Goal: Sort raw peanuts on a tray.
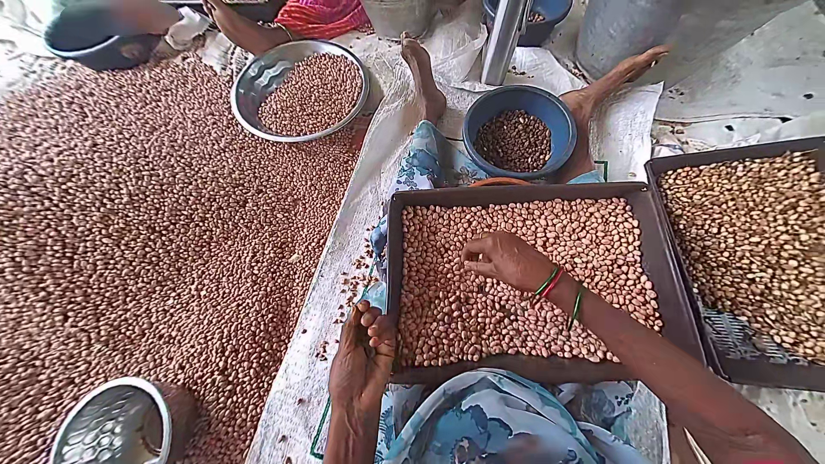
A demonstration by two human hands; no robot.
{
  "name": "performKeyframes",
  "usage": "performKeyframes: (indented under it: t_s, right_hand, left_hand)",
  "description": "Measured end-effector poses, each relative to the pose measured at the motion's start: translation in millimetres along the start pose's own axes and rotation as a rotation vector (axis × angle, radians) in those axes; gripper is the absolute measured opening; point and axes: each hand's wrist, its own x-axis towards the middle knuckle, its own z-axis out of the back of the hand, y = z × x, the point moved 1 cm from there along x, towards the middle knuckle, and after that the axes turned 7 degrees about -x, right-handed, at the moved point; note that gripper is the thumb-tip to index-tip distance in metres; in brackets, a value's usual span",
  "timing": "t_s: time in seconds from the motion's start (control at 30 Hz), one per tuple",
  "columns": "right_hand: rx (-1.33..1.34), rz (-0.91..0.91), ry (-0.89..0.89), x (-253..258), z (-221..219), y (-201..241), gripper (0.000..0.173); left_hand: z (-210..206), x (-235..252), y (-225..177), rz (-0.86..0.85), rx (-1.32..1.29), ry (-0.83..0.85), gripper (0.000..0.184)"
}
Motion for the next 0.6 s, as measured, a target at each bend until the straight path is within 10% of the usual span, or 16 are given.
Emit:
performKeyframes:
  t_s: [0.27,0.6]
  right_hand:
    - [0.756,0.088,0.041,-26.4,-9.3,23.8,0.008]
    - [0.126,0.080,0.096,-64.9,-84.9,11.3,0.019]
  left_hand:
    - [-1.3,-9.8,37.8,0.183,0.308,-0.099,0.050]
    - [9.9,-2.5,28.0,0.151,0.134,0.007,0.070]
